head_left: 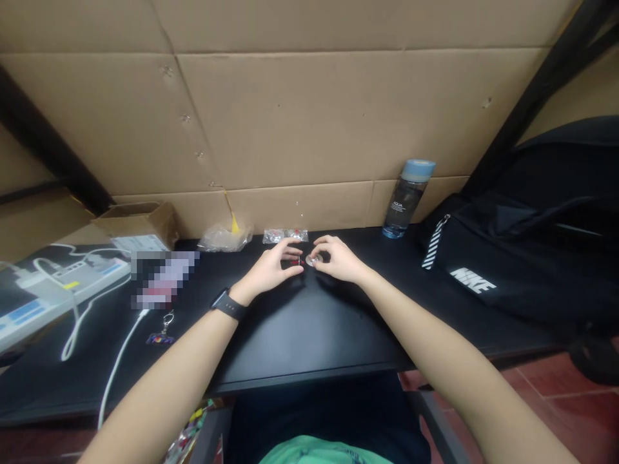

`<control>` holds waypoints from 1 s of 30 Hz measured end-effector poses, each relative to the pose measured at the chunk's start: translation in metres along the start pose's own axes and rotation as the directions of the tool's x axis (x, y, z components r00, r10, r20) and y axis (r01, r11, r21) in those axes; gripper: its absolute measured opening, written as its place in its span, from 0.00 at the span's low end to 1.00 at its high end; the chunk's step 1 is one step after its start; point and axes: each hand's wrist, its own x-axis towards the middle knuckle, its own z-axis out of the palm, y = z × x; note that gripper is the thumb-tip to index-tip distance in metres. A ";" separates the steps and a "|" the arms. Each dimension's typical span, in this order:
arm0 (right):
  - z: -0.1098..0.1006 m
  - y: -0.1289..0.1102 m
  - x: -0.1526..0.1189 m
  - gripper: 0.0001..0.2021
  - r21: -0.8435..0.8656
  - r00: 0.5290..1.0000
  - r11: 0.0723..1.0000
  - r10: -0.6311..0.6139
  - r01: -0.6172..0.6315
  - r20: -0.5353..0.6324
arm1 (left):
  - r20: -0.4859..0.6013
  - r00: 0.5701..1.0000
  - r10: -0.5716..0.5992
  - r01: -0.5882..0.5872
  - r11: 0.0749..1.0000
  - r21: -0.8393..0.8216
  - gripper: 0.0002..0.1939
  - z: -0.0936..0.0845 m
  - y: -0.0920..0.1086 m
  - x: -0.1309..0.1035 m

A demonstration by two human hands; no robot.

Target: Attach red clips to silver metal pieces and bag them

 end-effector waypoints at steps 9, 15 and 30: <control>0.000 -0.008 -0.001 0.03 0.094 0.994 0.995 -0.032 0.042 -0.105 | -0.131 0.983 0.131 -0.124 0.991 0.059 0.31 0.007 0.019 0.000; 0.001 -0.010 -0.001 0.03 0.110 0.987 0.991 -0.059 0.076 -0.150 | -0.168 0.965 0.201 -0.181 0.975 0.127 0.21 0.008 0.024 -0.001; -0.015 -0.013 0.000 0.04 -0.018 0.983 0.991 -0.130 0.129 -0.127 | -0.190 0.957 0.221 -0.185 0.964 0.190 0.18 0.007 0.029 -0.001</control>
